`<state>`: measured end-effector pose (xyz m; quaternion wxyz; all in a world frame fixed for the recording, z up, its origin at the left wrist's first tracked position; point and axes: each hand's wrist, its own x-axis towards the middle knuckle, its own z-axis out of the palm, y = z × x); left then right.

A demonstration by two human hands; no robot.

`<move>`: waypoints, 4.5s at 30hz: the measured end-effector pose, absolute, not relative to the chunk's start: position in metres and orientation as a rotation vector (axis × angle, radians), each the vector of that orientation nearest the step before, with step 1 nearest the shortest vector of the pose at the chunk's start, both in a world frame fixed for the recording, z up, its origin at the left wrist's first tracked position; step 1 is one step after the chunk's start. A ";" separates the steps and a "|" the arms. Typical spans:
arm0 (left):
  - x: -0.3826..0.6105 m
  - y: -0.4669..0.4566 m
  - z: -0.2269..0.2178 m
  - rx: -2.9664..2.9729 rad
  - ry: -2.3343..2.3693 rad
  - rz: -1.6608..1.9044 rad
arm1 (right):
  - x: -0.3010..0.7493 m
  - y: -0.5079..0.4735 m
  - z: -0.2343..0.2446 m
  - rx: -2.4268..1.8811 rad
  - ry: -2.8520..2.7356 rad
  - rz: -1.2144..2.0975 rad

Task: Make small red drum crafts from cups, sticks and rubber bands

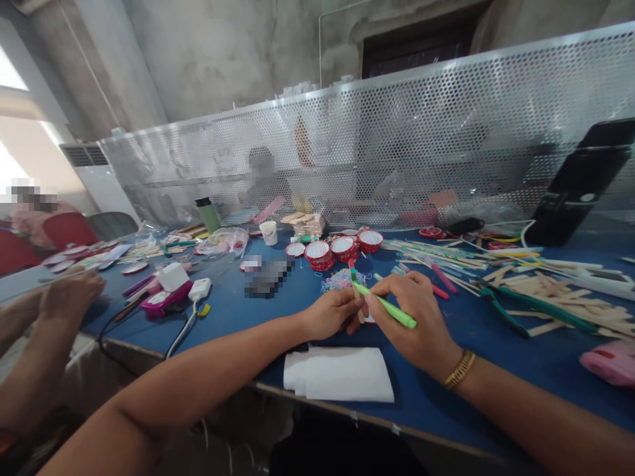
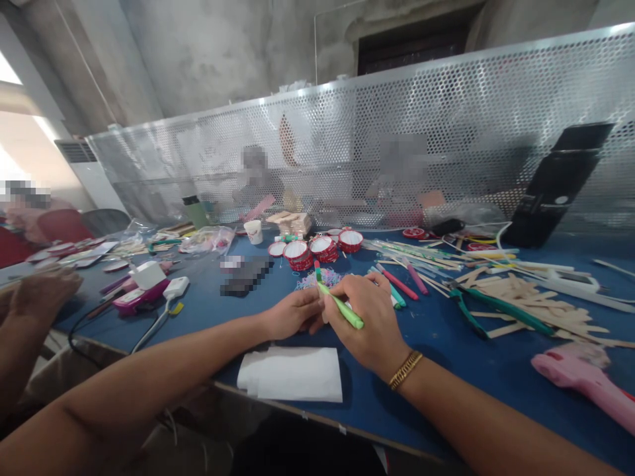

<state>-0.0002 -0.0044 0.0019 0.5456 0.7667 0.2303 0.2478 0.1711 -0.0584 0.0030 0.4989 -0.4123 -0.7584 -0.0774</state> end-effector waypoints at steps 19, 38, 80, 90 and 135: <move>-0.001 -0.002 0.000 1.838 0.599 0.569 | 0.172 -0.057 0.002 -1.021 -1.841 -0.177; 0.000 -0.003 0.000 1.788 0.633 0.579 | 0.175 -0.055 0.002 -1.019 -1.810 -0.237; -0.001 -0.002 0.000 1.843 0.617 0.586 | 0.174 -0.057 0.003 -1.013 -1.808 -0.202; -0.001 -0.003 0.001 1.883 0.599 0.607 | 0.172 -0.057 0.002 -1.043 -1.833 -0.197; 0.000 -0.005 0.003 1.856 0.604 0.595 | 0.172 -0.057 0.003 -1.017 -1.817 -0.231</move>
